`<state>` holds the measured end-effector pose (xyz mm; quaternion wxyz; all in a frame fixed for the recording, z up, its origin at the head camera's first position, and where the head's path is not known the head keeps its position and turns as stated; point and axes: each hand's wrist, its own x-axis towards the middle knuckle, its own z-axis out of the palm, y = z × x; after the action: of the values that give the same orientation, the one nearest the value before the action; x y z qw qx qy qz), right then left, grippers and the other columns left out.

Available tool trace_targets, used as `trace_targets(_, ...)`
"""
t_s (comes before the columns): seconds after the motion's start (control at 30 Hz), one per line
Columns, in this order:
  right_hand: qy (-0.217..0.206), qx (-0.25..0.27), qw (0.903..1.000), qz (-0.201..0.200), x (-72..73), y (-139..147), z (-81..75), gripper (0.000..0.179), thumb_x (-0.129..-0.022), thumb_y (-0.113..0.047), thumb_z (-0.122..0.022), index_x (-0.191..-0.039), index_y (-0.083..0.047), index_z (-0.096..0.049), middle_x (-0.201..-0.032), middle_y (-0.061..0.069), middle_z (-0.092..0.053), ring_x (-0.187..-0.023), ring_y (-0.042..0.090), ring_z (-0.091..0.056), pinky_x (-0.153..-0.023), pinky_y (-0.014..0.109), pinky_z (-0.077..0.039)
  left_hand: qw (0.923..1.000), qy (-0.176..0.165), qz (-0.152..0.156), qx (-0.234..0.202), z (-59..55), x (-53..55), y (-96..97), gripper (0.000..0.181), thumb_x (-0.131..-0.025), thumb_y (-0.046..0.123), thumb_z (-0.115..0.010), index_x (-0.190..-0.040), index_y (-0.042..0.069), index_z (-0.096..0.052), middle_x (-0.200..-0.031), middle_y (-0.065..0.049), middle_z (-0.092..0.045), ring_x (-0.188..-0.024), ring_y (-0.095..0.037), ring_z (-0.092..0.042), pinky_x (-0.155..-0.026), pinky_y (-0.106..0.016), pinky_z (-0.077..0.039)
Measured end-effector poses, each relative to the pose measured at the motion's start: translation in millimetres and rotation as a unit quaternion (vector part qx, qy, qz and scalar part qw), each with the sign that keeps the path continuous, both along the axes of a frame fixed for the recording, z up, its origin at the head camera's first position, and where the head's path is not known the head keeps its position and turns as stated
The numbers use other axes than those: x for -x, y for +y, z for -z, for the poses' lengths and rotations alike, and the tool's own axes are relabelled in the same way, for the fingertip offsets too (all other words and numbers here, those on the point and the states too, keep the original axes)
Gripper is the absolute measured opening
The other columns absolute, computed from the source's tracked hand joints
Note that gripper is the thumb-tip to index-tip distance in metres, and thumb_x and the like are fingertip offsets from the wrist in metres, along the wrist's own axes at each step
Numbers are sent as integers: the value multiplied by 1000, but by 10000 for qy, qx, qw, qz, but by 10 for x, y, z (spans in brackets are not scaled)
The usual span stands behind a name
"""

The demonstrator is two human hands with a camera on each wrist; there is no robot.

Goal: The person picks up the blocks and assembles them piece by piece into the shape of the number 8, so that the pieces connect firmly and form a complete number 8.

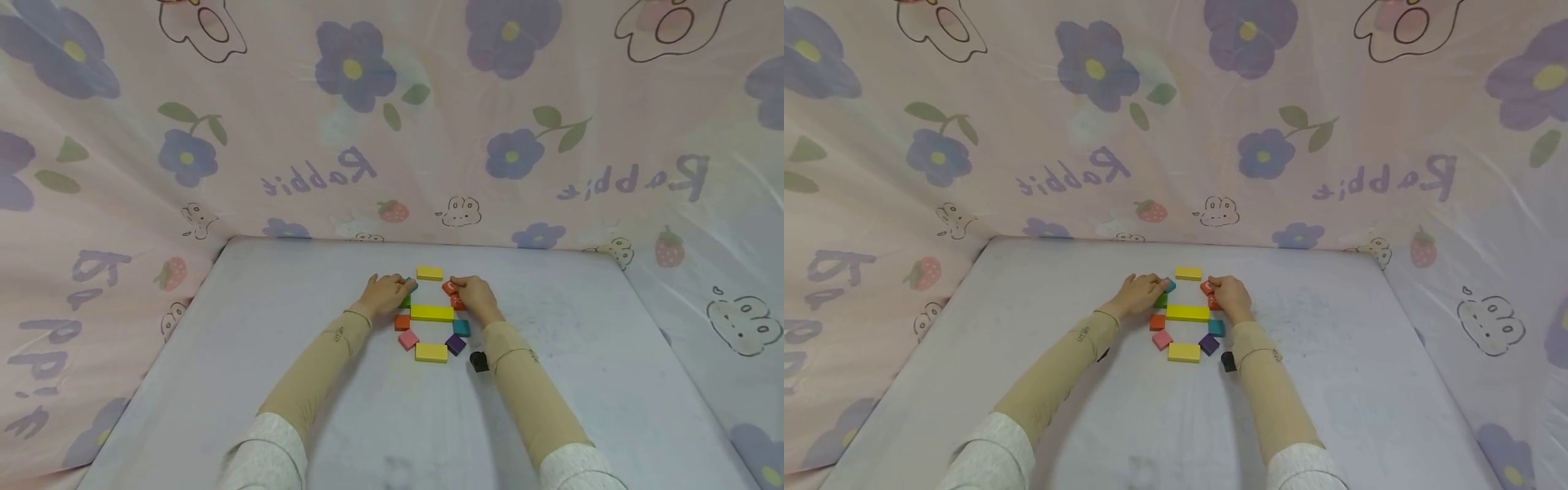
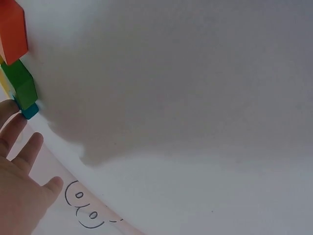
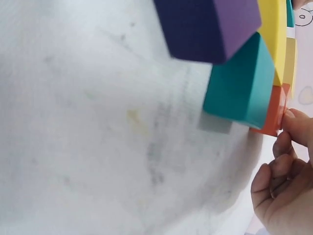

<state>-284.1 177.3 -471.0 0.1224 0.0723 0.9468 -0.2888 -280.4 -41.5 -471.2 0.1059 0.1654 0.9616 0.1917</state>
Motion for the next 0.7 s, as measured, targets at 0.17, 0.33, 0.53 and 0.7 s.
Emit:
trace_targets(0.17, -92, 27, 9999, 47, 21, 6, 15, 37, -98, -19, -43, -135, -23, -48, -143, 16, -43, -105, 27, -48, -86, 37, -40, 10000, 14, 59, 50, 14, -19, -1, 62, -99, 52, -20, -126, 12, -59, -137, -1, -51, -131, -25, -42, -115, -55, -7)
trace_targets(0.33, -223, -24, 9997, 125, 41, 4, 25, 38, -98, -19, -42, -136, -25, -46, -145, 15, -41, -108, 29, -46, -91, 39, -40, 10000, 45, 53, 43, 27, -18, -4, 62, -99, 51, -19, -127, 12, -59, -137, 0, -50, -131, -24, -42, -115, -55, -7)
trace_targets(0.53, -174, -94, 9998, 26, 47, 5, 21, 38, -98, -18, -42, -135, -25, -47, -144, 15, -42, -107, 28, -47, -87, 38, -40, 9999, 99, 59, 107, 25, -24, -16, 59, -100, 50, -19, -128, 14, -57, -139, 1, -49, -132, -22, -41, -116, -54, -5)
trace_targets(0.7, -61, -120, 9999, -10, 32, 9, 22, 38, -97, -17, -42, -134, -25, -48, -143, 14, -43, -104, 26, -48, -83, 35, -39, 9998, 77, 116, 111, 6, -60, -33, 58, -100, 49, -19, -131, 15, -55, -142, 1, -46, -135, -22, -38, -116, -53, -4)
